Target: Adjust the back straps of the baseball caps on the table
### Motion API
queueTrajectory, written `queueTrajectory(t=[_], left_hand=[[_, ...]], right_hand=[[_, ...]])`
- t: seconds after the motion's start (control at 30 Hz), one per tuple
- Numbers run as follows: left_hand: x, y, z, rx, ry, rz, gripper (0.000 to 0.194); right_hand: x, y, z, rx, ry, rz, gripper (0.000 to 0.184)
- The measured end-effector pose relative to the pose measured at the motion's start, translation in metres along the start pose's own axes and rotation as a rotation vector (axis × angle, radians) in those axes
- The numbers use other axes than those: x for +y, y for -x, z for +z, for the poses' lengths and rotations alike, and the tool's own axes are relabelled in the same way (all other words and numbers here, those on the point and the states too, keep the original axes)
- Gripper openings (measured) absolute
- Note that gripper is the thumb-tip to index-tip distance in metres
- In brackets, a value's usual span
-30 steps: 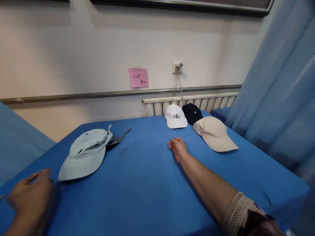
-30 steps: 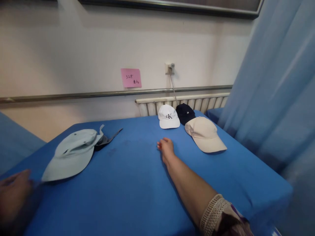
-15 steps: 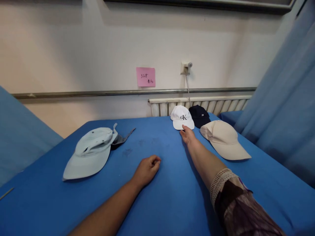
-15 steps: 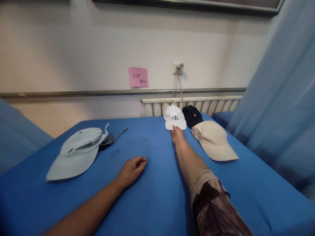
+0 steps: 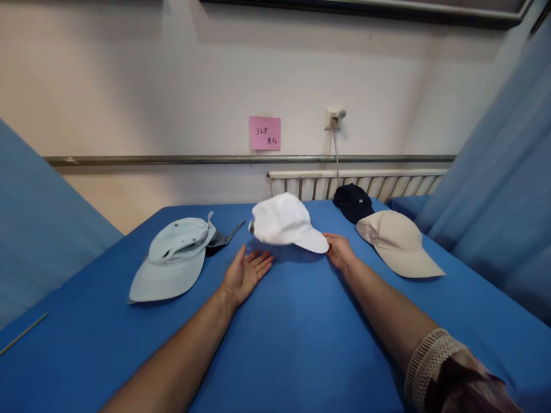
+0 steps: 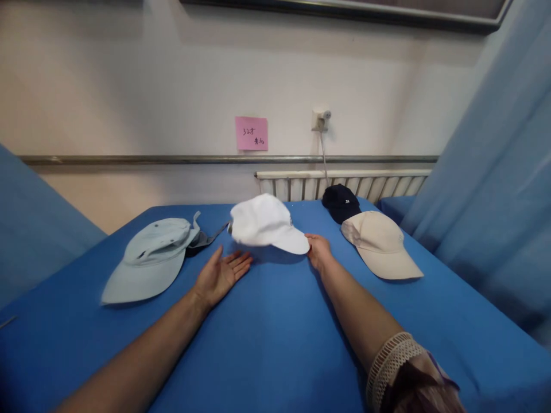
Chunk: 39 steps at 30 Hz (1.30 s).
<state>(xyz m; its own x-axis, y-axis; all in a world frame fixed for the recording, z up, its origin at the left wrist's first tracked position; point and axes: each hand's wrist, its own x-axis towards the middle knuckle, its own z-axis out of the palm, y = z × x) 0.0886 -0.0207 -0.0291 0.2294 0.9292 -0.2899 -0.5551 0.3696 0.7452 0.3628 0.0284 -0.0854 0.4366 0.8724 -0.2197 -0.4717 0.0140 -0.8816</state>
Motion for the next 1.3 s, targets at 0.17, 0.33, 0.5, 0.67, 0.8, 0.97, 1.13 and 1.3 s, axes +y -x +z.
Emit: queueTrajectory(t=[0.17,0.33,0.5,0.67,0.8,0.97,1.13,1.3], left_hand=[[0.000,0.009,-0.002,-0.045,0.084,-0.060,0.018],[-0.011,0.015,0.002,-0.016,0.089,-0.047,0.024],[-0.010,0.012,0.003,0.001,0.092,-0.064,0.026],[-0.013,0.012,0.003,0.011,0.063,-0.098,0.025],[-0.015,0.019,0.005,0.099,-0.157,0.049,0.019],[-0.006,0.044,0.015,0.162,-0.933,0.808,0.033],[-0.016,0.062,0.026,-0.404,-1.419,0.801,0.038],[-0.028,0.056,0.028,-0.391,-1.462,0.840,0.036]], right_hand=[[-0.016,0.017,-0.004,0.154,0.142,-0.157,0.019],[-0.024,0.096,-0.001,-0.109,0.461,-0.794,0.033],[0.003,0.167,0.017,-0.799,0.945,-1.039,0.038],[0.017,0.149,0.027,-0.703,1.184,-0.904,0.020],[0.017,0.140,0.025,-0.679,1.091,-0.852,0.006],[0.014,0.138,0.018,-0.480,0.738,-0.734,0.015],[0.003,0.143,0.012,-0.371,0.575,-0.643,0.024],[-0.004,0.154,0.010,-0.441,0.566,-0.674,0.024]])
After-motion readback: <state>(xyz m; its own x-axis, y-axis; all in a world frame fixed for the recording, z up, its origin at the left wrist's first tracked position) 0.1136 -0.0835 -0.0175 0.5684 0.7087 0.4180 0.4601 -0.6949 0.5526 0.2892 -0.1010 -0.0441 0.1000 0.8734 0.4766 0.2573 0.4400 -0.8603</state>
